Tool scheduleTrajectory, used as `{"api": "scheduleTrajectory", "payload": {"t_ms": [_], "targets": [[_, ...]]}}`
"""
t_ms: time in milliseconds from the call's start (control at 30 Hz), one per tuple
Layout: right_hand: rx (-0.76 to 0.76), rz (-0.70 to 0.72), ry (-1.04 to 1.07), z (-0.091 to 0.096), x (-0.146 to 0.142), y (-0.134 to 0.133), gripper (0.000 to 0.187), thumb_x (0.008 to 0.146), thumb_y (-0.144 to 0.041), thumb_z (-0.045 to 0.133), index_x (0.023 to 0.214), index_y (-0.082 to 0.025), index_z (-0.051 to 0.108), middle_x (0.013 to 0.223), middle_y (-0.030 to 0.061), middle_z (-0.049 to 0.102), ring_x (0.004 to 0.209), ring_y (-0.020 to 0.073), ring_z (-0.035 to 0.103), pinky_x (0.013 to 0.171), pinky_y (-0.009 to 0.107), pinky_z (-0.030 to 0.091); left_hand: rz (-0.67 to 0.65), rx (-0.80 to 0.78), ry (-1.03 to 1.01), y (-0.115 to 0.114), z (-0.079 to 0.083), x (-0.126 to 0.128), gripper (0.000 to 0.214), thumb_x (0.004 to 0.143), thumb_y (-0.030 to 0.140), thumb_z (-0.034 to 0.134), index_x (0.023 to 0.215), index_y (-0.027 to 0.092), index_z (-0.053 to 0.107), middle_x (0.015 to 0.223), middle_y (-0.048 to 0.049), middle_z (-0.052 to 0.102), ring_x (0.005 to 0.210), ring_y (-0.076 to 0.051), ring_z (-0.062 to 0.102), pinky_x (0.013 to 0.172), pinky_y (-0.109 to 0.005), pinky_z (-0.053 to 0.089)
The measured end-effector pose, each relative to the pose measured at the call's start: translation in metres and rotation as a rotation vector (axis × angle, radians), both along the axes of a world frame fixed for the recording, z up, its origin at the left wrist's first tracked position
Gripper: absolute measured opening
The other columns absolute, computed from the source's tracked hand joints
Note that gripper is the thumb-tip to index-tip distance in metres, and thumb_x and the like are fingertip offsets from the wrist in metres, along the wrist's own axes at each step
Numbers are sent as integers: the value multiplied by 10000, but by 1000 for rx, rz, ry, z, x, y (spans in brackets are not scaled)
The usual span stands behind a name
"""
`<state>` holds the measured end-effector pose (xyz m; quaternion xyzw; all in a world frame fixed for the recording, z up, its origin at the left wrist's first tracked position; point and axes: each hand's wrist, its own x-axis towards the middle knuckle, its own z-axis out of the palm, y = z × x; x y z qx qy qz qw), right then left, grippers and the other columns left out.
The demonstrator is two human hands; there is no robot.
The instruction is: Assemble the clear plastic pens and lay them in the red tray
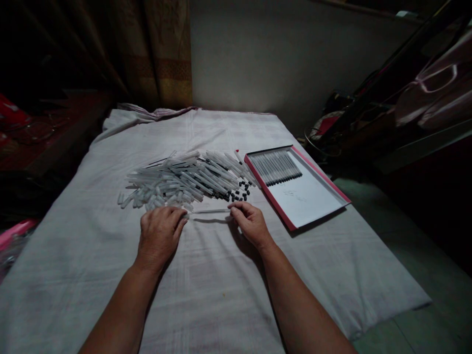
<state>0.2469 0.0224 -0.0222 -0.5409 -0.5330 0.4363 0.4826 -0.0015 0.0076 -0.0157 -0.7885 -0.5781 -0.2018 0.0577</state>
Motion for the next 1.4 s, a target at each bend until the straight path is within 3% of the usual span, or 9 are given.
{"api": "scheduleTrajectory", "payload": {"t_ms": [267, 533, 633, 733, 833, 967, 1033, 1233, 1400], "targets": [[-25, 5, 11, 3, 0, -1, 248, 773, -396, 620, 837, -180, 723, 663, 11, 626, 607, 146, 555, 558, 257, 443, -34, -56, -217, 2, -10, -3, 278, 982, 396, 443, 1056, 227, 651, 996, -82, 752, 937, -269, 674, 887, -425, 454], [-16, 33, 8, 5, 0, -1, 245, 779, -399, 629, 824, -179, 724, 677, 12, 632, 628, 148, 570, 575, 260, 452, -61, -108, -331, 1, -4, 4, 318, 953, 468, 483, 1001, 231, 689, 987, -88, 765, 950, -279, 689, 911, -448, 477], [-69, 119, 14, 7, 6, -2, 258, 769, -409, 664, 848, -173, 733, 688, 11, 644, 601, 132, 563, 552, 251, 442, -63, -264, -563, 0, 0, 7, 331, 875, 511, 587, 974, 226, 724, 994, -82, 765, 946, -272, 693, 884, -426, 514], [-193, 269, 37, 10, 13, -3, 333, 754, -427, 711, 947, -159, 757, 706, 21, 674, 570, 123, 564, 531, 248, 435, 3, -538, -928, -3, 5, 12, 375, 768, 518, 704, 950, 193, 743, 891, -62, 746, 781, -220, 685, 686, -320, 538], [-207, 324, 30, 12, 18, -3, 337, 751, -422, 729, 947, -153, 778, 772, 48, 711, 628, 137, 596, 573, 261, 455, 49, -755, -1191, -8, 12, 17, 459, 734, 531, 744, 1000, 157, 741, 714, -29, 673, 566, -131, 576, 501, -231, 429], [-155, 315, 7, 13, 19, -3, 284, 769, -405, 714, 898, -164, 790, 806, 57, 727, 704, 159, 626, 629, 278, 472, 51, -861, -1370, -9, 19, 20, 591, 759, 562, 724, 1177, 146, 685, 585, 10, 597, 484, -94, 487, 431, -187, 324], [-142, 316, 2, 12, 18, -3, 277, 776, -400, 709, 899, -167, 790, 804, 56, 727, 714, 163, 632, 636, 279, 474, 68, -859, -1415, -8, 21, 19, 596, 743, 555, 743, 1183, 159, 665, 574, 21, 592, 465, -89, 475, 409, -177, 289], [-123, 315, 1, 13, 17, -4, 289, 793, -416, 708, 909, -161, 780, 782, 51, 719, 712, 168, 643, 659, 291, 498, 123, -838, -1451, -4, 22, 21, 542, 645, 569, 810, 961, 155, 660, 713, -13, 671, 448, -66, 460, 396, -182, 302], [-59, 311, -52, 14, 14, -4, 259, 824, -393, 660, 888, -168, 771, 815, 51, 735, 779, 189, 672, 750, 316, 514, 119, -738, -1244, -5, 14, 23, 509, 752, 650, 664, 920, 171, 631, 652, 15, 627, 450, -92, 466, 429, -214, 349]]}}
